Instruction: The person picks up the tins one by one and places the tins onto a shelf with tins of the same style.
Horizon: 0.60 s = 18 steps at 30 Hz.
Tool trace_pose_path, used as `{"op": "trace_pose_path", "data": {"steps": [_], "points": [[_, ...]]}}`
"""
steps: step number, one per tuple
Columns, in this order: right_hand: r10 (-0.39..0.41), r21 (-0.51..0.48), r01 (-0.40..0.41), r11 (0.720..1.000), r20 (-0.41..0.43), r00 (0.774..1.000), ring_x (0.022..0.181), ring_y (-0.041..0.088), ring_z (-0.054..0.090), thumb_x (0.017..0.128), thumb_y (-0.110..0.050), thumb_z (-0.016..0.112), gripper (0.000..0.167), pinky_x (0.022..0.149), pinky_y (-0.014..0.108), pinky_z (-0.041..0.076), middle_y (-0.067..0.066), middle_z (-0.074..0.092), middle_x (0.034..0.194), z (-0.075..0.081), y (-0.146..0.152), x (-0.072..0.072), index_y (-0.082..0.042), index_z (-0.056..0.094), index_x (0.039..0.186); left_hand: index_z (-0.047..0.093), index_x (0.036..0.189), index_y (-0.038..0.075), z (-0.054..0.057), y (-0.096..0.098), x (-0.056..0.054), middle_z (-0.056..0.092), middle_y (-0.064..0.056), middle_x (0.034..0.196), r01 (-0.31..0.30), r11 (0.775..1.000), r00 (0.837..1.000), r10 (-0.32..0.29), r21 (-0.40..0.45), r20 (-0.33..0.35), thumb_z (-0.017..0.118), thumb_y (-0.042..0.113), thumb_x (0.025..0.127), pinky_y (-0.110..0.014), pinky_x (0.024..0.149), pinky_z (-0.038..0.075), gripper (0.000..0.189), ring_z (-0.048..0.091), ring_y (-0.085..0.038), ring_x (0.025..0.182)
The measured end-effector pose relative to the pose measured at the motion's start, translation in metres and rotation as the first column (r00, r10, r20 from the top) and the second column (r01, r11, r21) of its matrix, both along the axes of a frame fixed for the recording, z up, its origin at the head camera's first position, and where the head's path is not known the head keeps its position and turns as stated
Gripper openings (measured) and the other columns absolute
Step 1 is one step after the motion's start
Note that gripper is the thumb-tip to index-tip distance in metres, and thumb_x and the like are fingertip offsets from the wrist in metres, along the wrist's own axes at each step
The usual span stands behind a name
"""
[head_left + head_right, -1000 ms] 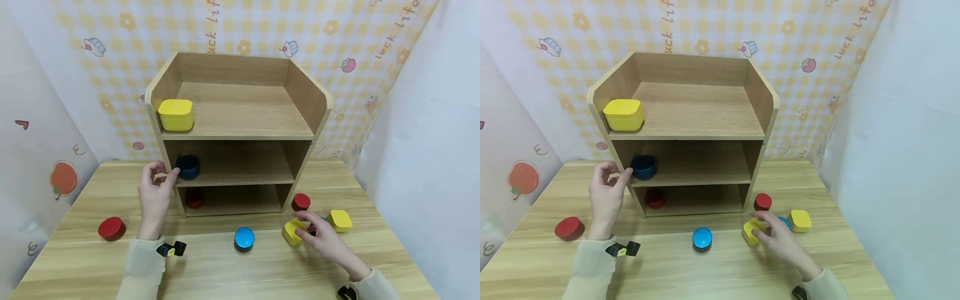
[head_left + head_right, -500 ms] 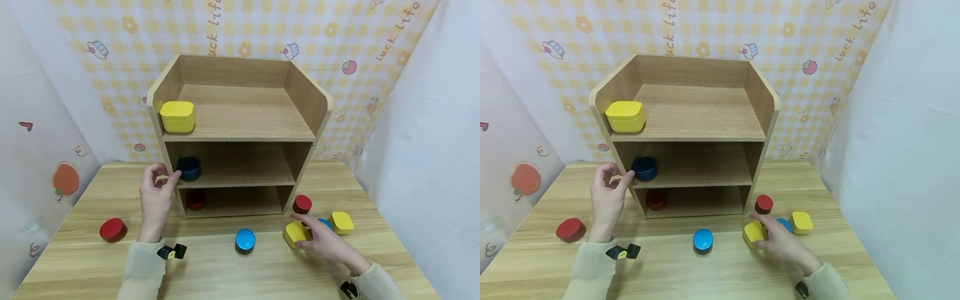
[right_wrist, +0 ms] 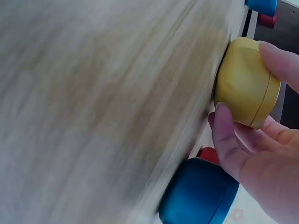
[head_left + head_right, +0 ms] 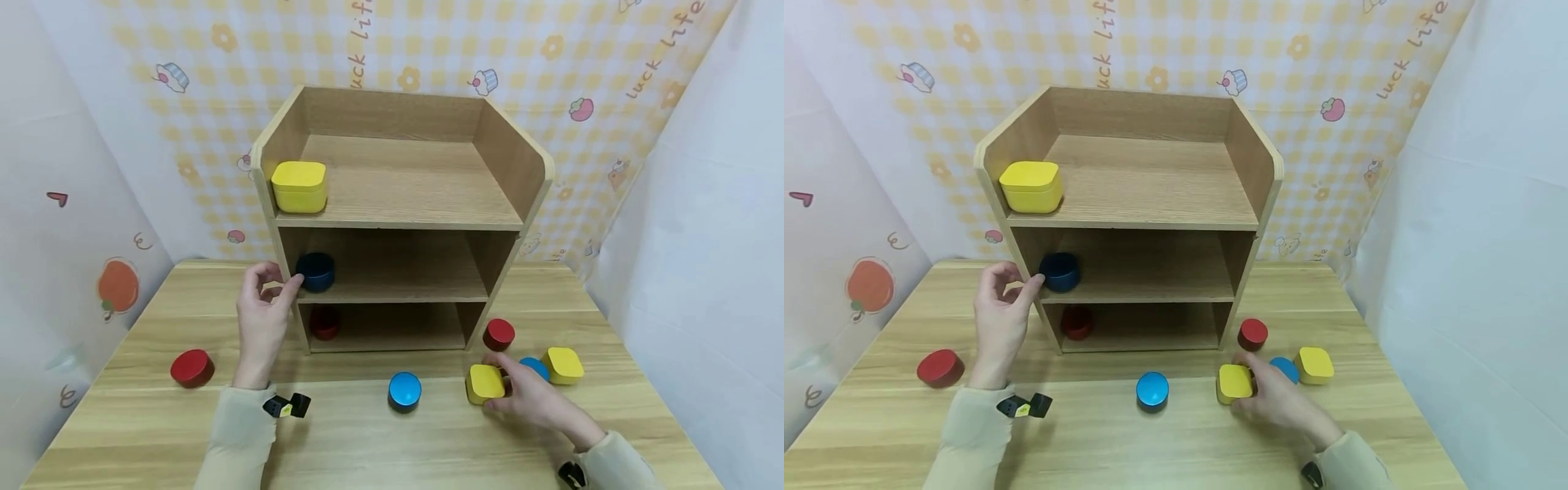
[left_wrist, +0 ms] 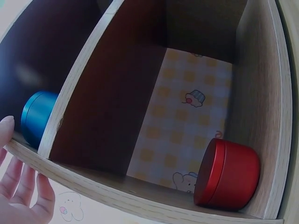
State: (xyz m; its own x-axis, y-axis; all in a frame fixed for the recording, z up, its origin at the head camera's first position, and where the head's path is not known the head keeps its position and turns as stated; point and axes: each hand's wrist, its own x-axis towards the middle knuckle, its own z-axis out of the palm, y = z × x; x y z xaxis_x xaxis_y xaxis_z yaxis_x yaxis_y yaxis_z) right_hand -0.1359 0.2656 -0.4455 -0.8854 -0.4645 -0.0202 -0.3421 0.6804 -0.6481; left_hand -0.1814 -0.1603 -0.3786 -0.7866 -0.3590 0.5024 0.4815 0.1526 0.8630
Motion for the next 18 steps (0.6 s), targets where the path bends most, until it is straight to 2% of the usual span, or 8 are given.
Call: {"op": "trace_pose_path", "data": {"steps": [5,13,18], "points": [[0.003,-0.014,-0.003,1.0,0.003,1.0,0.099,0.024,0.059,0.075,-0.013,0.086,0.06,0.082,0.036,0.054,0.006,0.059,0.114,0.0,-0.003,-0.001,-0.003,0.051,0.123,0.05,0.111,-0.006,0.003,0.0,0.001,0.051,0.001,0.1,0.005,1.0,1.0,-0.005,0.013,0.014,0.072,0.004,0.088,-0.026,0.076,0.042,0.034,0.049,-0.016,0.097],[-0.002,-0.037,0.001,0.999,-0.028,1.0,0.092,0.019,0.06,0.075,-0.019,0.087,0.06,0.075,0.029,0.054,0.002,0.06,0.113,0.005,-0.009,0.003,-0.009,0.052,0.123,0.049,0.108,-0.011,0.019,0.009,0.015,0.05,0.0,0.098,0.0,1.0,1.0,0.0,-0.01,0.011,0.069,-0.003,0.088,-0.024,0.076,0.042,0.03,0.049,-0.015,0.095],[0.013,-0.069,-0.02,0.997,-0.105,0.994,0.093,0.017,0.06,0.074,-0.015,0.087,0.062,0.076,0.029,0.054,-0.002,0.06,0.114,0.02,-0.018,0.005,-0.01,0.052,0.124,0.05,0.109,-0.007,0.009,0.003,0.007,0.051,-0.001,0.099,-0.007,1.0,1.0,0.007,0.0,0.015,0.071,0.0,0.088,-0.025,0.076,0.042,0.031,0.049,-0.015,0.097]]}}
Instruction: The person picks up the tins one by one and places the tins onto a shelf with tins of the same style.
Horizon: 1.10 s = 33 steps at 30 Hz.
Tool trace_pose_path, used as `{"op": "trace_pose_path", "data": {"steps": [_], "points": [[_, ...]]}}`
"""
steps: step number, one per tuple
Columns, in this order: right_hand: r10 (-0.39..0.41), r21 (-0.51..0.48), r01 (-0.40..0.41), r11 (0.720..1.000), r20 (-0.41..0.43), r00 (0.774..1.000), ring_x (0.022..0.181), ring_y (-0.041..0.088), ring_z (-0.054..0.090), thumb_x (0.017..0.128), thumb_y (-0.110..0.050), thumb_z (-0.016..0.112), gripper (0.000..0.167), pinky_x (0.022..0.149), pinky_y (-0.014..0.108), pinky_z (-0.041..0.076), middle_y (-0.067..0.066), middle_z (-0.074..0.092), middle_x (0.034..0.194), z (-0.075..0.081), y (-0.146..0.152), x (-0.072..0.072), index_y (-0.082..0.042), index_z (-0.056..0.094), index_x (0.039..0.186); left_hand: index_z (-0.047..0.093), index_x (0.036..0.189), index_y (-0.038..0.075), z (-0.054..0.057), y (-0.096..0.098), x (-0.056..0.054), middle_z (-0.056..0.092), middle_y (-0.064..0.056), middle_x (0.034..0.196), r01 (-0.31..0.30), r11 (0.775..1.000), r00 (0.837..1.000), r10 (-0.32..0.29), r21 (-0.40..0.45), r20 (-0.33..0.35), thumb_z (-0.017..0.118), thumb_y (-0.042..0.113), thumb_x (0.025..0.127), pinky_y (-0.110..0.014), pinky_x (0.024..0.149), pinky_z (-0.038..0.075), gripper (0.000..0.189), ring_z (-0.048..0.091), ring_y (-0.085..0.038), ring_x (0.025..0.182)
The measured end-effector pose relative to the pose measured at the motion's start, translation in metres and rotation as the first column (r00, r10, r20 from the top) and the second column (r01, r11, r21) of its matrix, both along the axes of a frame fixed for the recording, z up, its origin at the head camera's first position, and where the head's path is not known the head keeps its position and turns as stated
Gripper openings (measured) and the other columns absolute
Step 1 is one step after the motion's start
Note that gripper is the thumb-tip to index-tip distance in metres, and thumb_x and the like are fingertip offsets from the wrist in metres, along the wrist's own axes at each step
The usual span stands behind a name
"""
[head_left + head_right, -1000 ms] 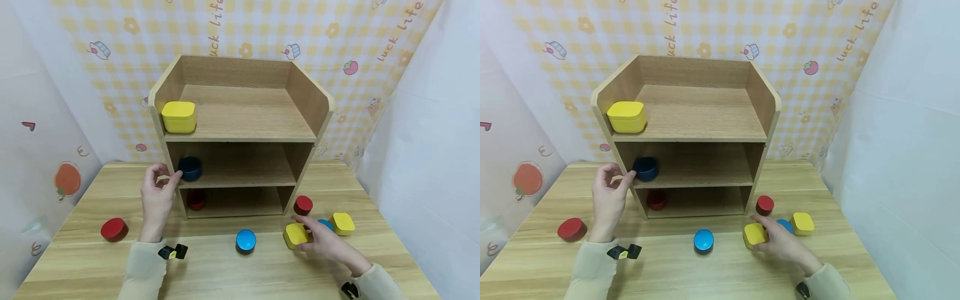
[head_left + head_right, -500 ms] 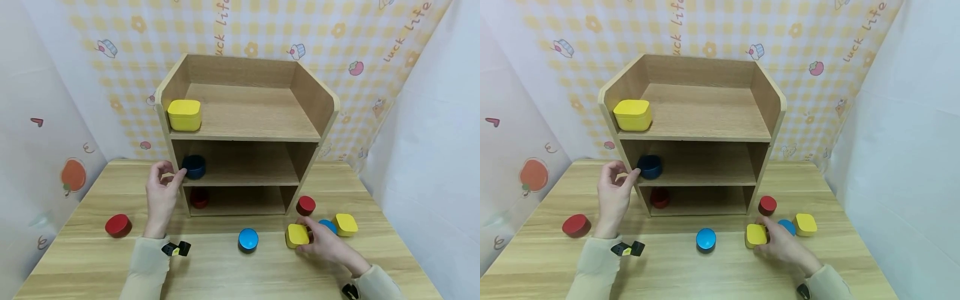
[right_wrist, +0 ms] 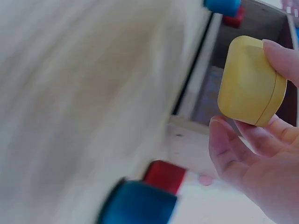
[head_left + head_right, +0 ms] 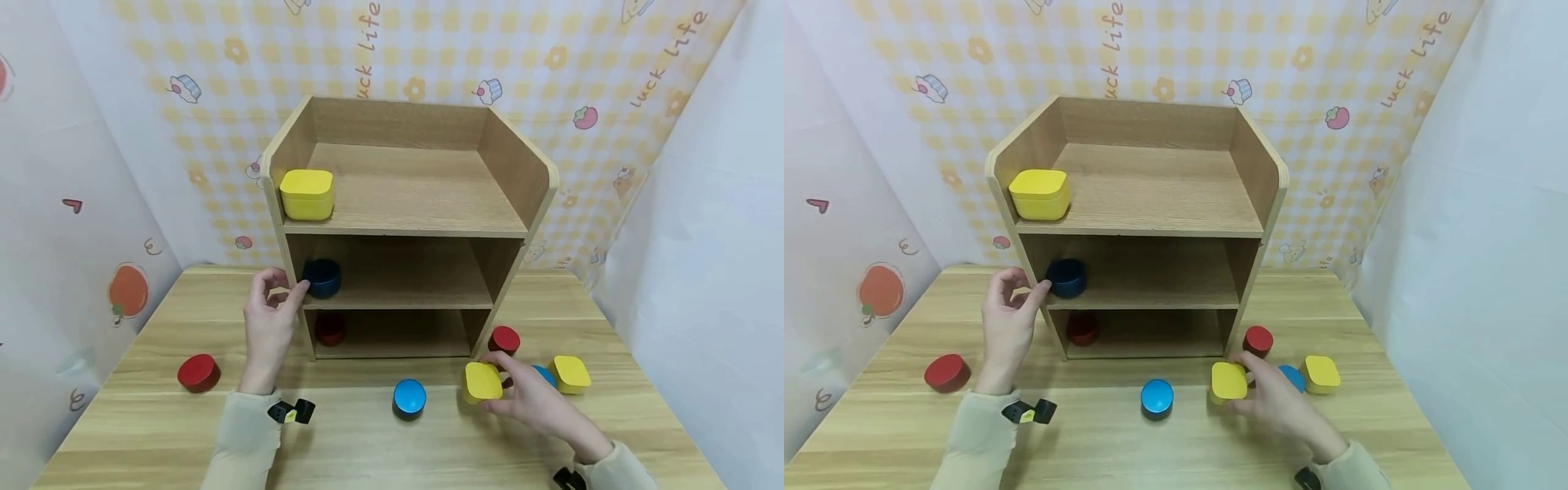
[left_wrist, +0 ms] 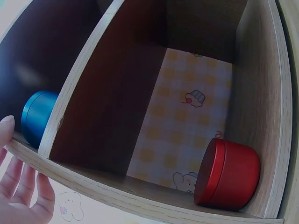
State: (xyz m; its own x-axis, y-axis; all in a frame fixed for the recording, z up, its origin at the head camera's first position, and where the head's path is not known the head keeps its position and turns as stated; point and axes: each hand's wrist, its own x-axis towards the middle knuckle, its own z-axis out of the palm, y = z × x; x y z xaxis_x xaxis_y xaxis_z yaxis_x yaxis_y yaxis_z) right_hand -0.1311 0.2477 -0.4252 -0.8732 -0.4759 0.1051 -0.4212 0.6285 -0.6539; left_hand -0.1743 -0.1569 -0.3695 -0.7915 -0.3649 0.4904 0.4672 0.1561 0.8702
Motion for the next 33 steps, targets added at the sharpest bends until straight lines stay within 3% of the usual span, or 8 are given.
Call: {"op": "trace_pose_path", "data": {"steps": [3,6,15,17,24,28,33], "points": [[-0.003,-0.001,0.003,1.0,-0.037,0.999,0.09,0.017,0.061,0.075,-0.021,0.086,0.062,0.076,0.03,0.054,-0.004,0.061,0.113,0.011,-0.005,0.002,-0.012,0.052,0.126,0.05,0.11,-0.005,-0.009,-0.003,-0.006,0.051,-0.002,0.101,0.001,1.0,1.0,-0.001,0.002,-0.006,0.072,0.001,0.087,-0.025,0.076,0.042,0.032,0.049,-0.016,0.097],[-0.014,-0.005,0.013,1.0,-0.076,0.997,0.089,0.015,0.061,0.075,-0.029,0.086,0.064,0.076,0.03,0.053,-0.007,0.061,0.113,0.022,-0.011,0.005,-0.013,0.053,0.127,0.051,0.11,-0.005,-0.01,-0.004,-0.008,0.051,-0.003,0.101,0.001,1.0,1.0,-0.001,-0.003,-0.01,0.072,0.002,0.087,-0.025,0.075,0.043,0.032,0.049,-0.016,0.097],[0.017,-0.052,-0.026,0.998,-0.177,0.984,0.096,0.008,0.057,0.074,-0.027,0.087,0.068,0.082,0.03,0.051,-0.011,0.058,0.119,0.059,-0.032,0.011,-0.014,0.053,0.131,0.049,0.108,-0.01,0.014,0.007,0.01,0.05,0.002,0.097,0.003,1.0,1.0,-0.003,-0.018,-0.018,0.069,-0.002,0.088,-0.023,0.074,0.042,0.028,0.049,-0.015,0.093],[0.02,-0.067,-0.034,0.997,-0.195,0.981,0.095,0.009,0.057,0.074,-0.026,0.087,0.068,0.082,0.03,0.051,-0.01,0.058,0.119,0.07,-0.037,0.012,-0.014,0.053,0.131,0.049,0.108,-0.01,0.015,0.007,0.011,0.051,0.002,0.097,-0.002,1.0,1.0,0.001,-0.025,-0.023,0.069,-0.002,0.088,-0.023,0.074,0.042,0.028,0.049,-0.014,0.093],[0.014,-0.139,-0.048,0.989,-0.236,0.972,0.085,0.014,0.056,0.077,-0.025,0.085,0.063,0.066,0.025,0.046,-0.009,0.06,0.109,0.094,-0.053,0.01,-0.018,0.053,0.131,0.051,0.112,-0.007,-0.003,-0.001,-0.002,0.051,0.002,0.101,0.003,1.0,1.0,-0.004,-0.016,-0.006,0.071,0.002,0.088,-0.024,0.074,0.043,0.032,0.049,-0.016,0.096],[0.017,-0.135,-0.059,0.989,-0.293,0.956,0.086,0.013,0.053,0.076,-0.023,0.086,0.064,0.059,0.025,0.042,-0.01,0.059,0.108,0.106,-0.064,0.009,-0.02,0.053,0.132,0.051,0.112,-0.005,-0.007,-0.003,-0.005,0.052,0.001,0.102,0.001,1.0,1.0,-0.001,-0.021,-0.014,0.072,0.007,0.089,-0.024,0.073,0.043,0.033,0.05,-0.016,0.097],[0.063,-0.169,-0.142,0.975,-0.407,0.911,0.09,0.013,0.054,0.073,-0.014,0.088,0.069,0.068,0.025,0.047,-0.006,0.06,0.114,0.122,-0.077,0.003,-0.015,0.053,0.132,0.051,0.112,-0.006,-0.004,-0.003,-0.003,0.051,0.002,0.101,-0.002,1.0,1.0,0.001,-0.024,-0.009,0.071,0.003,0.089,-0.024,0.073,0.043,0.032,0.05,-0.016,0.096]]}}
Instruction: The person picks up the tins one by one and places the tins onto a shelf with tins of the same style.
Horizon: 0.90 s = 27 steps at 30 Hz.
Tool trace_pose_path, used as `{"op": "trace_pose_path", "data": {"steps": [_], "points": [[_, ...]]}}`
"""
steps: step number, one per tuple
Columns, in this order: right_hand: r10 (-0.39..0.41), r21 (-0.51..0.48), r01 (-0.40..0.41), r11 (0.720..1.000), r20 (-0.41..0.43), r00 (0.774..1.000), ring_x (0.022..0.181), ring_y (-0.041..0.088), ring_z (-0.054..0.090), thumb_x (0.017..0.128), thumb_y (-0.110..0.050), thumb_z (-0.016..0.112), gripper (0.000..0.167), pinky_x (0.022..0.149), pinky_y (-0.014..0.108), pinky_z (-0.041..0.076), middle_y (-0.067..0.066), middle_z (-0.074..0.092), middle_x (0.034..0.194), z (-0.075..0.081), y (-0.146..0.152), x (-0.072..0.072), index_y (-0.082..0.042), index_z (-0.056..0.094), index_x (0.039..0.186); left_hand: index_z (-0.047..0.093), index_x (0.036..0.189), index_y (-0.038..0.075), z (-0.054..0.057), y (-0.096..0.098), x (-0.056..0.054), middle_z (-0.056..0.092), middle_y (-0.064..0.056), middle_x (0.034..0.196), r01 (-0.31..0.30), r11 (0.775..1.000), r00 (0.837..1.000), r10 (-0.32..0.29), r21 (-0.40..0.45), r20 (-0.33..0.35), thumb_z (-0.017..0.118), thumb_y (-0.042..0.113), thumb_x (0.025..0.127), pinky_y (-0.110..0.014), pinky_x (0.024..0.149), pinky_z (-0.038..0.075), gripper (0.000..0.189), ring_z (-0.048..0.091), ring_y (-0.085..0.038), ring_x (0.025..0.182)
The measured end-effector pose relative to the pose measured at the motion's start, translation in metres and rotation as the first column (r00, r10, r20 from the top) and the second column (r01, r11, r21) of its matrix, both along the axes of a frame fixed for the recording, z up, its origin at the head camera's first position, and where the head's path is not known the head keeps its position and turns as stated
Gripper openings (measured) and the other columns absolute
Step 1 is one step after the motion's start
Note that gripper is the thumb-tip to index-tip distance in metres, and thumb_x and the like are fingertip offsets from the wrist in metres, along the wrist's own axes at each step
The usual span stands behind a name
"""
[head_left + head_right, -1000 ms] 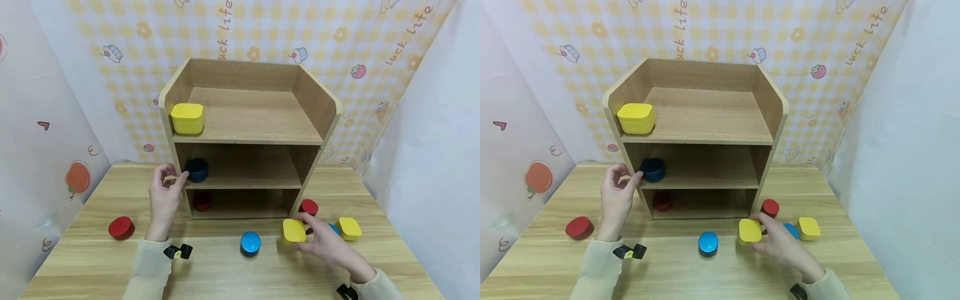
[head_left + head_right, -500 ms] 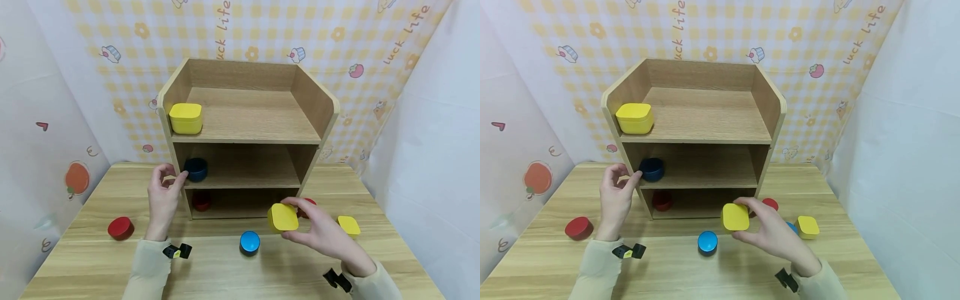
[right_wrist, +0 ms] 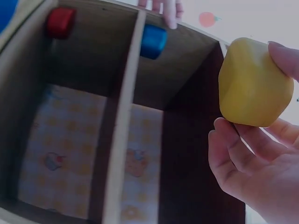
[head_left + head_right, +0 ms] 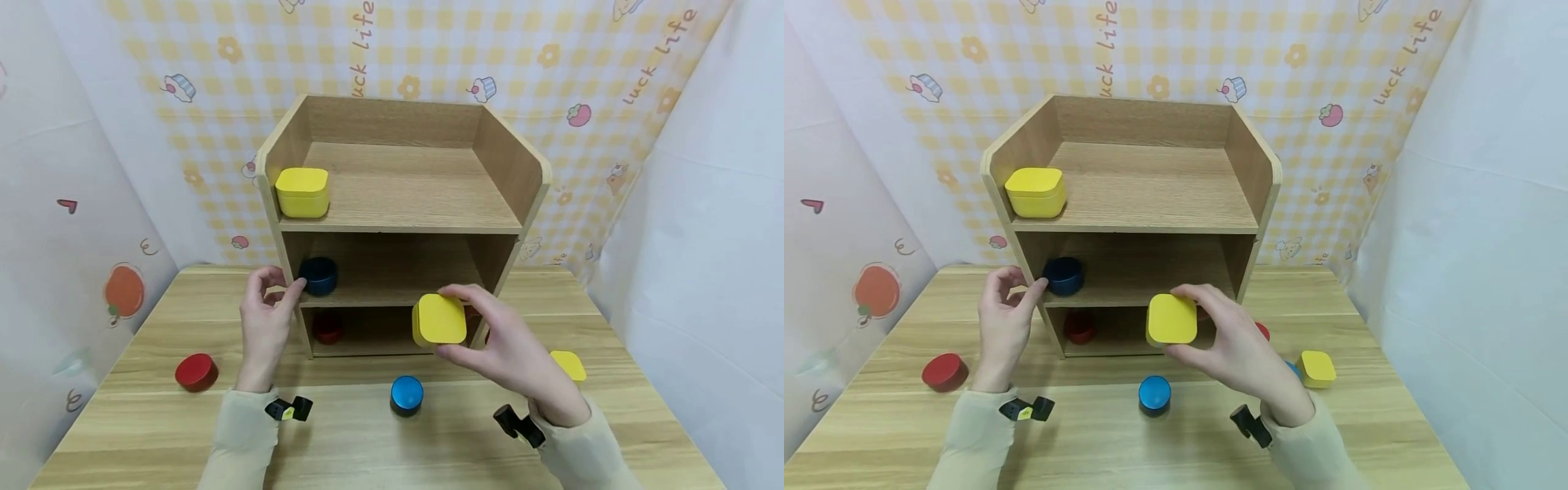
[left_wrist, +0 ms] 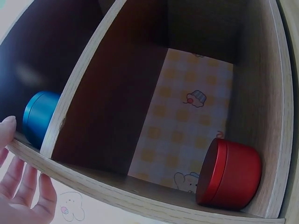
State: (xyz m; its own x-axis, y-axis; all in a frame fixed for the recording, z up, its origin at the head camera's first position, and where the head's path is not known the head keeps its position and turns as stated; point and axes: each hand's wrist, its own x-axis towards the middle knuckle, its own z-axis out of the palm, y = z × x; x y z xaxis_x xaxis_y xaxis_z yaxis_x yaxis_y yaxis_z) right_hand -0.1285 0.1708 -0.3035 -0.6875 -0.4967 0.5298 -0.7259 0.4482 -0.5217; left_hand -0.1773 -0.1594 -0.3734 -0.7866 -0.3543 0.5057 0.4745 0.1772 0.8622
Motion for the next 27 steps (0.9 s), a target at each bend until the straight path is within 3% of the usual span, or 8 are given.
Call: {"op": "trace_pose_path", "data": {"steps": [3,9,13,20,27], "points": [[0.025,-0.019,-0.026,0.999,-0.052,0.998,0.095,0.013,0.055,0.071,-0.011,0.089,0.07,0.079,0.026,0.048,-0.003,0.06,0.118,0.01,-0.006,-0.003,-0.011,0.054,0.132,0.05,0.111,-0.009,0.008,0.004,0.005,0.051,0.002,0.1,0.003,1.0,1.0,-0.003,0.0,0.001,0.069,-0.001,0.089,-0.024,0.074,0.043,0.031,0.05,-0.015,0.095],[0.06,-0.081,-0.068,0.994,-0.101,0.993,0.098,0.016,0.056,0.069,-0.006,0.089,0.07,0.083,0.027,0.05,-0.001,0.06,0.119,0.036,-0.014,-0.011,-0.007,0.055,0.131,0.049,0.109,-0.012,0.022,0.011,0.016,0.05,0.003,0.098,-0.003,1.0,1.0,0.003,-0.013,-0.013,0.068,-0.004,0.089,-0.024,0.073,0.042,0.029,0.049,-0.015,0.093],[0.046,-0.105,-0.06,0.993,-0.137,0.99,0.101,0.016,0.056,0.07,-0.004,0.088,0.069,0.083,0.027,0.049,0.0,0.061,0.12,0.053,-0.019,-0.019,-0.007,0.055,0.131,0.049,0.108,-0.011,0.023,0.011,0.016,0.05,0.003,0.098,-0.001,1.0,1.0,0.001,-0.013,-0.007,0.068,-0.003,0.089,-0.024,0.072,0.042,0.028,0.049,-0.015,0.093],[0.001,-0.062,-0.017,0.998,-0.24,0.971,0.102,0.011,0.055,0.073,-0.016,0.088,0.065,0.082,0.033,0.049,0.0,0.062,0.118,0.079,-0.031,-0.033,-0.005,0.057,0.13,0.049,0.109,-0.01,0.023,0.009,0.016,0.05,0.004,0.097,0.002,1.0,1.0,-0.002,-0.007,0.005,0.068,-0.002,0.089,-0.022,0.071,0.042,0.029,0.049,-0.015,0.094],[0.002,-0.047,-0.013,0.999,-0.221,0.975,0.102,0.013,0.054,0.079,-0.017,0.084,0.061,0.082,0.037,0.05,0.002,0.061,0.116,0.097,-0.043,-0.054,-0.005,0.056,0.132,0.048,0.109,-0.01,0.022,0.008,0.015,0.05,0.004,0.097,0.006,1.0,1.0,-0.006,-0.008,-0.001,0.068,-0.003,0.089,-0.022,0.072,0.043,0.029,0.049,-0.014,0.093]]}}
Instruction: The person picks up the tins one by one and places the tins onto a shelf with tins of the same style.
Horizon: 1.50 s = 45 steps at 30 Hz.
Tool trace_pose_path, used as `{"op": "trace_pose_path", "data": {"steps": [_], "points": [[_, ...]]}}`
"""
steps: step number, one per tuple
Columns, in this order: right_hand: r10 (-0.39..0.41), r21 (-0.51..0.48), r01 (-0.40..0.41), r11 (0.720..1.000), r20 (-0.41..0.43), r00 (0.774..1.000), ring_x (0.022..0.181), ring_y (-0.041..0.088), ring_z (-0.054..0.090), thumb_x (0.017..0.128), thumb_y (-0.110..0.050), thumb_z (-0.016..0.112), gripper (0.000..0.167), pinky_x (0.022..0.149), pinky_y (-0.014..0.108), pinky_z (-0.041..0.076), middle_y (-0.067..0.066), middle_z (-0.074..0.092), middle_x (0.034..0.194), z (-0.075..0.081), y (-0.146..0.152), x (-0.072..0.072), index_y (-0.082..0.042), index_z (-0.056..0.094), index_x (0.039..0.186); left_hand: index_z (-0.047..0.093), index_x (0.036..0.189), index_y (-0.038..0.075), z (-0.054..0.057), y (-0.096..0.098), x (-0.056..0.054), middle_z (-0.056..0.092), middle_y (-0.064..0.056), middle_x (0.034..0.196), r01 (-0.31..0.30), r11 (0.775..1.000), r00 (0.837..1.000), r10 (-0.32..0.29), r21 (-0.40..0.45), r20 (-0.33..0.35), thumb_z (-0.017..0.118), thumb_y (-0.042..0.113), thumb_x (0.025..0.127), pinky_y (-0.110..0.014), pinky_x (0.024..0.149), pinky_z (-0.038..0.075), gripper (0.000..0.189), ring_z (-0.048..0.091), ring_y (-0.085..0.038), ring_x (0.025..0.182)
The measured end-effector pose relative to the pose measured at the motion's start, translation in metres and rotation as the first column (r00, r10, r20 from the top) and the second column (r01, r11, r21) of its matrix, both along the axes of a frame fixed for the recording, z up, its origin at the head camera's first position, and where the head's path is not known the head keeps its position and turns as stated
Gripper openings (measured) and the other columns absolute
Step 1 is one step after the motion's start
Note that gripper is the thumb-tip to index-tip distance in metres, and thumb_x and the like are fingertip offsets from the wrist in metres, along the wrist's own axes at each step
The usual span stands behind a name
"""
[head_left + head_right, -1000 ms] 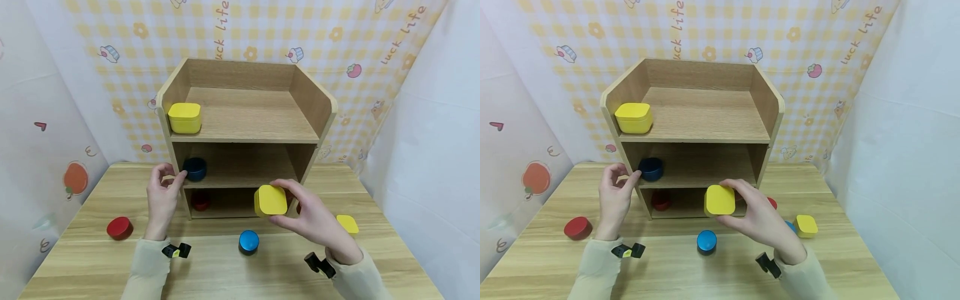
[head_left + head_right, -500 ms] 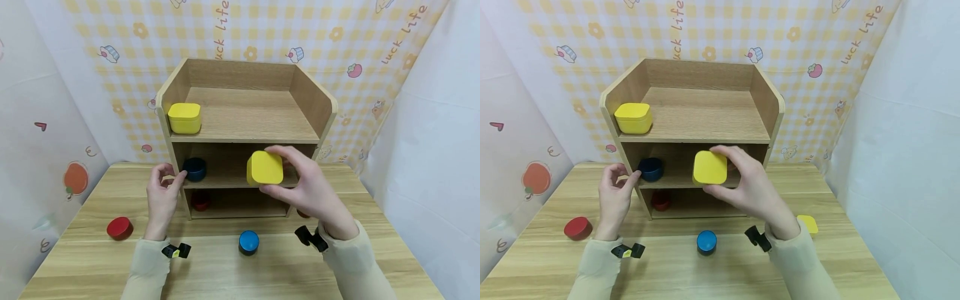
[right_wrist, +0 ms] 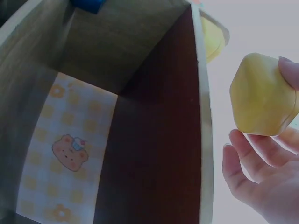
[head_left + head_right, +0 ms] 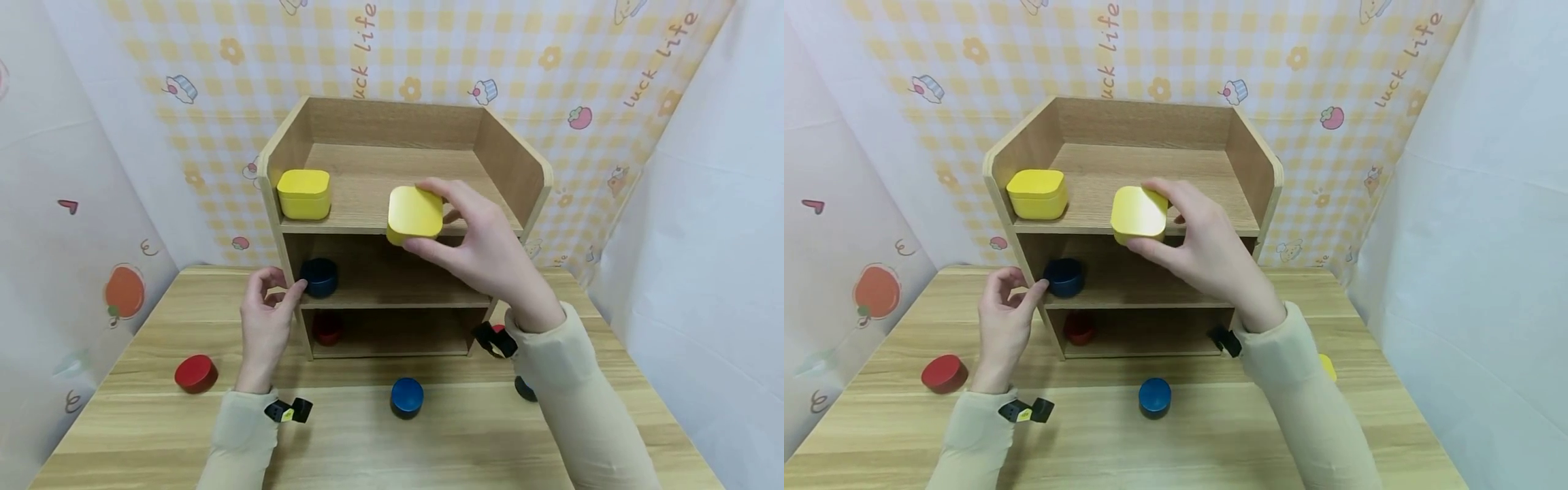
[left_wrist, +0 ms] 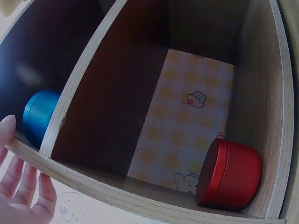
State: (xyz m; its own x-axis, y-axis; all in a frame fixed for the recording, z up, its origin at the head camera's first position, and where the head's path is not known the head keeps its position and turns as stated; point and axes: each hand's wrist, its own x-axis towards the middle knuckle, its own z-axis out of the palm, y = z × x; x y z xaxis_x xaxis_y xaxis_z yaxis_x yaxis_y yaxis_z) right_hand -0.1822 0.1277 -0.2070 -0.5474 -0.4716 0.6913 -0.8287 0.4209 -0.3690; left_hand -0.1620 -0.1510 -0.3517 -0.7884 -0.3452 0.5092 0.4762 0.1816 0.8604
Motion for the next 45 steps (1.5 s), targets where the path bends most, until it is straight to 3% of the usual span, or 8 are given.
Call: {"op": "trace_pose_path", "data": {"steps": [8,13,18,24,31,37,42,45], "points": [[-0.016,0.007,0.015,1.0,0.1,0.995,0.104,0.011,0.053,0.083,-0.022,0.08,0.061,0.084,0.034,0.049,0.002,0.059,0.121,0.007,-0.006,-0.023,-0.005,0.053,0.135,0.049,0.108,-0.01,0.0,0.002,0.0,0.049,0.004,0.097,-0.003,1.0,1.0,0.003,0.002,-0.003,0.069,-0.003,0.089,-0.023,0.071,0.043,0.028,0.049,-0.014,0.092],[-0.021,0.005,0.021,1.0,0.179,0.984,0.103,0.016,0.055,0.085,-0.024,0.079,0.061,0.084,0.036,0.05,0.003,0.058,0.124,0.008,-0.009,-0.04,-0.005,0.053,0.136,0.049,0.108,-0.01,0.0,0.002,0.0,0.049,0.004,0.097,-0.005,1.0,1.0,0.005,0.011,0.004,0.068,-0.002,0.089,-0.024,0.073,0.043,0.028,0.048,-0.015,0.093],[-0.046,0.025,0.041,0.999,0.208,0.977,0.1,0.019,0.057,0.085,-0.026,0.077,0.059,0.084,0.036,0.05,0.005,0.059,0.125,0.008,-0.008,-0.051,-0.006,0.053,0.136,0.049,0.109,-0.01,-0.002,0.002,-0.001,0.049,0.004,0.097,0.005,1.0,1.0,-0.005,0.016,-0.01,0.068,-0.003,0.089,-0.025,0.073,0.043,0.028,0.048,-0.016,0.094],[-0.092,0.079,0.073,0.994,0.271,0.958,0.088,0.023,0.063,0.086,-0.032,0.076,0.061,0.081,0.036,0.05,0.004,0.059,0.123,0.011,-0.005,-0.055,-0.011,0.053,0.138,0.049,0.108,-0.011,-0.003,0.002,-0.002,0.049,0.003,0.097,0.014,1.0,1.0,-0.013,0.023,-0.021,0.068,-0.003,0.089,-0.025,0.073,0.043,0.028,0.048,-0.016,0.094],[-0.081,0.094,0.049,0.994,0.381,0.921,0.093,0.022,0.064,0.087,-0.034,0.074,0.059,0.08,0.035,0.049,0.004,0.061,0.116,0.012,-0.003,-0.059,-0.014,0.053,0.138,0.049,0.107,-0.011,-0.003,0.001,-0.003,0.05,0.003,0.096,0.006,0.999,1.0,-0.005,0.039,-0.028,0.069,-0.005,0.088,-0.025,0.073,0.042,0.028,0.049,-0.014,0.092],[-0.067,0.091,0.034,0.995,0.385,0.92,0.092,0.02,0.064,0.087,-0.031,0.074,0.057,0.083,0.034,0.049,0.005,0.062,0.114,0.01,-0.003,-0.061,-0.011,0.054,0.136,0.049,0.107,-0.012,-0.004,0.001,-0.001,0.05,0.001,0.097,0.003,1.0,0.999,-0.002,0.016,-0.051,0.068,-0.004,0.088,-0.025,0.074,0.042,0.028,0.049,-0.014,0.092],[-0.077,0.092,0.046,0.995,0.377,0.923,0.093,0.021,0.064,0.087,-0.03,0.075,0.057,0.084,0.035,0.05,0.006,0.062,0.115,0.01,-0.004,-0.061,-0.01,0.054,0.136,0.049,0.107,-0.011,-0.004,0.001,-0.002,0.051,0.0,0.097,0.0,1.0,0.999,0.0,-0.003,-0.037,0.068,-0.003,0.089,-0.026,0.074,0.042,0.028,0.049,-0.015,0.092],[-0.081,0.097,0.047,0.994,0.385,0.92,0.093,0.02,0.064,0.087,-0.031,0.075,0.058,0.084,0.034,0.05,0.005,0.062,0.115,0.011,-0.005,-0.061,-0.01,0.054,0.136,0.05,0.108,-0.009,-0.01,-0.003,-0.006,0.051,0.0,0.097,-0.007,1.0,1.0,0.007,0.004,-0.014,0.069,-0.001,0.089,-0.026,0.074,0.042,0.028,0.049,-0.015,0.093]]}}
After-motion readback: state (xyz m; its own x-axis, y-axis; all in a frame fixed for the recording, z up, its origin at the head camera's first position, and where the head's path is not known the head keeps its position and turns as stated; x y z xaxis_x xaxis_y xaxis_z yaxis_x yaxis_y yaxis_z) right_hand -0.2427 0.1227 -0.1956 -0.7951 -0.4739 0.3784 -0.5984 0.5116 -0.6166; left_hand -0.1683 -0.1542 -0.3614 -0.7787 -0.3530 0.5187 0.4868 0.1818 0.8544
